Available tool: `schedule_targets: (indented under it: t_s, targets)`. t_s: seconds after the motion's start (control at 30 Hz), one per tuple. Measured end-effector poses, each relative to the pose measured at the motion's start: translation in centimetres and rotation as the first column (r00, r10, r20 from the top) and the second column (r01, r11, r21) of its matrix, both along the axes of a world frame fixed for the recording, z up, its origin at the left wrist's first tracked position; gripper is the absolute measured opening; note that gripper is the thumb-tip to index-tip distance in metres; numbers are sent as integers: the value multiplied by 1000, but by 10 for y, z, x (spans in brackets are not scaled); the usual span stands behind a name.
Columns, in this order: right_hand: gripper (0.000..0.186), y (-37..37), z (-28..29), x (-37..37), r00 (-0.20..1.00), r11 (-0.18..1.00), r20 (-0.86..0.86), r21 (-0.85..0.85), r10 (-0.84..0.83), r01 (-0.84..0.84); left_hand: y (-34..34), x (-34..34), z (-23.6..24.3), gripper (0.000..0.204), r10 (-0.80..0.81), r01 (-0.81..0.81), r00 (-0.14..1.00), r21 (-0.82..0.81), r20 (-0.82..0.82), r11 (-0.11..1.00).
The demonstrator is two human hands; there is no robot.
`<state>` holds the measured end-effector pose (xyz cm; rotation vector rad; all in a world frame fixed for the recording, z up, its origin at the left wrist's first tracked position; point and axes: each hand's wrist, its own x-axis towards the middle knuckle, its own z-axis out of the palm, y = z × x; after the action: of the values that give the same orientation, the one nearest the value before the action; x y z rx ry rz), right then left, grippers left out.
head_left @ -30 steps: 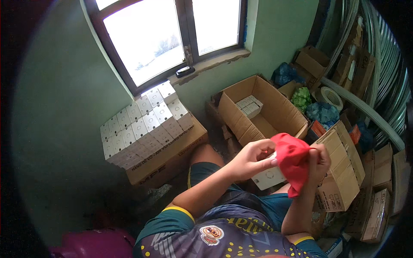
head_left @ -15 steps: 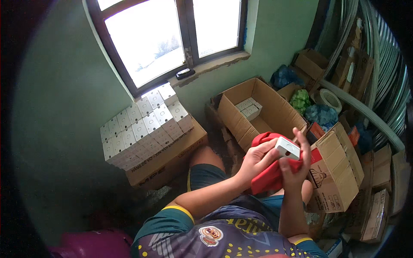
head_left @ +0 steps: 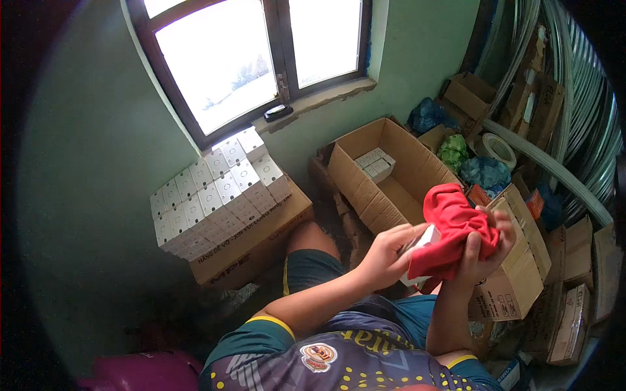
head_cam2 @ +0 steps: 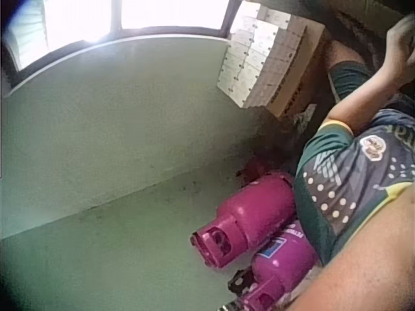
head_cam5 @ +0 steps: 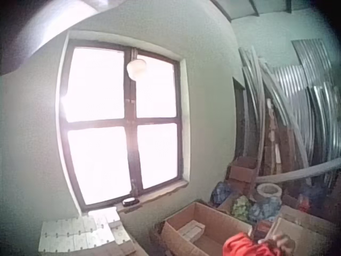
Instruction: Clean electrical socket or switch plates using a red cloth.
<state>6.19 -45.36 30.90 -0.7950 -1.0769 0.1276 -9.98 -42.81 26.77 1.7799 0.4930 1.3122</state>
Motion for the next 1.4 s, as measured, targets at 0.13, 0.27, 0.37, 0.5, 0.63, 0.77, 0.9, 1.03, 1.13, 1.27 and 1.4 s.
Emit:
schedule_targets:
  t_s: [0.13,0.27,0.37,0.5,0.63,0.77,0.9,1.03,1.13,1.27,1.4]
  targets:
    - [59,-14,-21,-38,960,1000,278,-2,-24,26,-5,7,12,52,15,193,879,-384,477,903]
    - [74,-19,-23,-47,865,982,482,-50,-136,182,1,6,8,37,23,224,839,-383,544,896]
    - [75,-13,-29,-31,855,975,501,-90,-134,205,0,12,0,30,25,177,871,-361,491,916]
    - [64,-8,-18,-1,908,981,411,-193,81,0,1,1,2,21,-96,172,971,-360,219,917]
    - [67,-7,35,8,533,797,609,-551,587,-248,21,-22,17,27,-152,120,954,-137,-260,983]
    - [64,-13,23,8,536,699,504,-668,677,-256,26,-27,22,40,-133,148,873,-3,-469,989]
    - [39,-14,-4,17,730,815,458,-531,508,-233,35,-34,0,53,-376,387,921,-371,104,844]
    - [27,-3,-25,20,967,908,119,-386,223,-162,27,-18,-11,61,-372,507,848,-374,377,776]
    - [23,4,-37,26,987,930,-144,-346,77,-123,-2,8,-19,68,-236,456,848,-426,474,782]
    - [27,5,-38,16,943,951,-298,-303,-148,54,1,12,-16,44,-199,541,804,-551,560,635]
    - [42,1,-51,4,972,962,-32,-155,-233,225,-7,27,0,33,19,624,643,-538,765,567]
